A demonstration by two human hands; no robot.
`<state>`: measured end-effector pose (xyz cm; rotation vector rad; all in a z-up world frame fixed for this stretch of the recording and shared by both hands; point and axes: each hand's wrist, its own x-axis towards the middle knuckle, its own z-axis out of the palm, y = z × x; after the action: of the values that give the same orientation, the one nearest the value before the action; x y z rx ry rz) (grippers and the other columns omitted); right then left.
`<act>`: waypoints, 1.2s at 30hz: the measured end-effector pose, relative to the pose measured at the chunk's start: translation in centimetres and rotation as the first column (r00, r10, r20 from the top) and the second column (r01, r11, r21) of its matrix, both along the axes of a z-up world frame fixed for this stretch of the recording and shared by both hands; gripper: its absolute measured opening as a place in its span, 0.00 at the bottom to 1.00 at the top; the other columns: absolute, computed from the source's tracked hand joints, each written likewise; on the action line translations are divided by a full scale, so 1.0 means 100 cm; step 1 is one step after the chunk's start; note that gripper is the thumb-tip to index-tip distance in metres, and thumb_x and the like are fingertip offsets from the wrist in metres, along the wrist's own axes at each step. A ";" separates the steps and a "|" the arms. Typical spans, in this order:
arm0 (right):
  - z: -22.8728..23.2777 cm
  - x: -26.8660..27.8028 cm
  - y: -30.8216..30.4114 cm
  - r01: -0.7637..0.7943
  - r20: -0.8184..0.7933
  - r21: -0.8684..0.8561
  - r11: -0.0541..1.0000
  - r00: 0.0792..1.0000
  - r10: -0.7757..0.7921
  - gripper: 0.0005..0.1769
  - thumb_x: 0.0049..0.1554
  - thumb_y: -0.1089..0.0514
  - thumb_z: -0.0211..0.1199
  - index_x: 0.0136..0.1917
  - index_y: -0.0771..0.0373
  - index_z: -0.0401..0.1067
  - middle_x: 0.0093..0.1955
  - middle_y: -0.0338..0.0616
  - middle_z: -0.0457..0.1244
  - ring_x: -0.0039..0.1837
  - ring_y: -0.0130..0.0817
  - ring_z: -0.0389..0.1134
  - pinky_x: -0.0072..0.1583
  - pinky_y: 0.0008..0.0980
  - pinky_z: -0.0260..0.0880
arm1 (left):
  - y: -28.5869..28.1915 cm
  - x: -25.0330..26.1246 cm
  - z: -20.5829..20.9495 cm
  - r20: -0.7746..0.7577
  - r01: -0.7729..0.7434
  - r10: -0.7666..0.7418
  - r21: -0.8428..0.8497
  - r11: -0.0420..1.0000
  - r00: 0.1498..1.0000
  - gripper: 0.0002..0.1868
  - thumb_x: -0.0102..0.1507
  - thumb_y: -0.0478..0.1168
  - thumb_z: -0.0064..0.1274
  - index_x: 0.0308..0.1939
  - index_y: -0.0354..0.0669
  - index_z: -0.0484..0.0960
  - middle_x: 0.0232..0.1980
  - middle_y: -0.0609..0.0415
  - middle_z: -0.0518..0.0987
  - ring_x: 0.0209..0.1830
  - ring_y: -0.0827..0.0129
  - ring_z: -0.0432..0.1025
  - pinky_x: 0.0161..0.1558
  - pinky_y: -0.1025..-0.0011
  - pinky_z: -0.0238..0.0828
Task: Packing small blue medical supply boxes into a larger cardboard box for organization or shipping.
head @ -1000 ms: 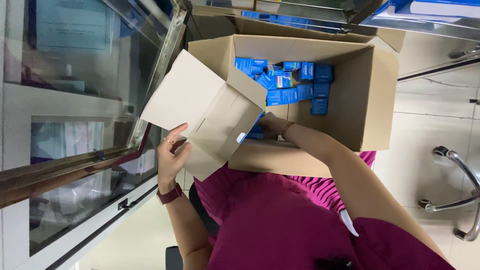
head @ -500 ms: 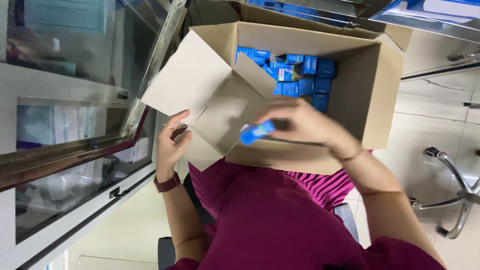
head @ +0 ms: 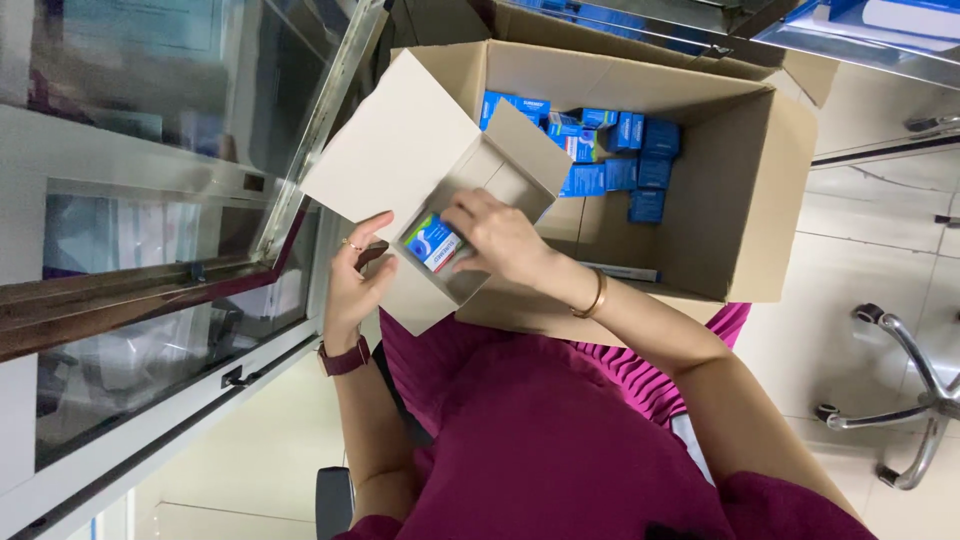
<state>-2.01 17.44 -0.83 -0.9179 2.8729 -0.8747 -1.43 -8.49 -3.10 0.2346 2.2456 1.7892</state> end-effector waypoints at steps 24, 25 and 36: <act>0.021 -0.007 -0.038 0.122 0.208 0.266 0.956 0.961 -0.180 0.49 0.35 0.42 0.81 0.64 0.66 0.66 0.57 0.47 0.59 0.64 0.43 0.60 0.58 0.43 0.70 | 0.011 0.000 0.011 -0.021 -0.041 0.040 -0.079 0.996 0.999 0.29 0.59 0.23 0.52 0.65 0.42 0.77 0.63 0.53 0.79 0.54 0.73 0.72 0.54 0.75 0.75; 0.022 -0.006 -0.038 0.114 0.226 0.305 0.946 0.956 -0.188 0.47 0.36 0.44 0.80 0.64 0.65 0.66 0.57 0.47 0.59 0.64 0.43 0.60 0.58 0.42 0.70 | 0.011 0.000 0.012 -0.005 -0.048 0.048 -0.090 0.995 0.999 0.29 0.59 0.23 0.52 0.65 0.42 0.78 0.63 0.53 0.80 0.53 0.74 0.73 0.52 0.75 0.75; 0.023 -0.008 -0.010 0.112 -0.040 0.159 0.981 0.993 -0.107 0.34 0.44 0.58 0.69 0.65 0.53 0.69 0.66 0.48 0.60 0.69 0.46 0.62 0.62 0.43 0.71 | 0.008 -0.001 0.008 -0.013 -0.063 0.062 -0.083 0.995 0.998 0.28 0.60 0.24 0.53 0.65 0.44 0.78 0.61 0.54 0.81 0.51 0.75 0.72 0.52 0.77 0.73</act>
<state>-2.84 16.39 1.47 -0.7724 2.9915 -0.6271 -1.57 -7.66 -2.25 0.1593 2.3537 1.7233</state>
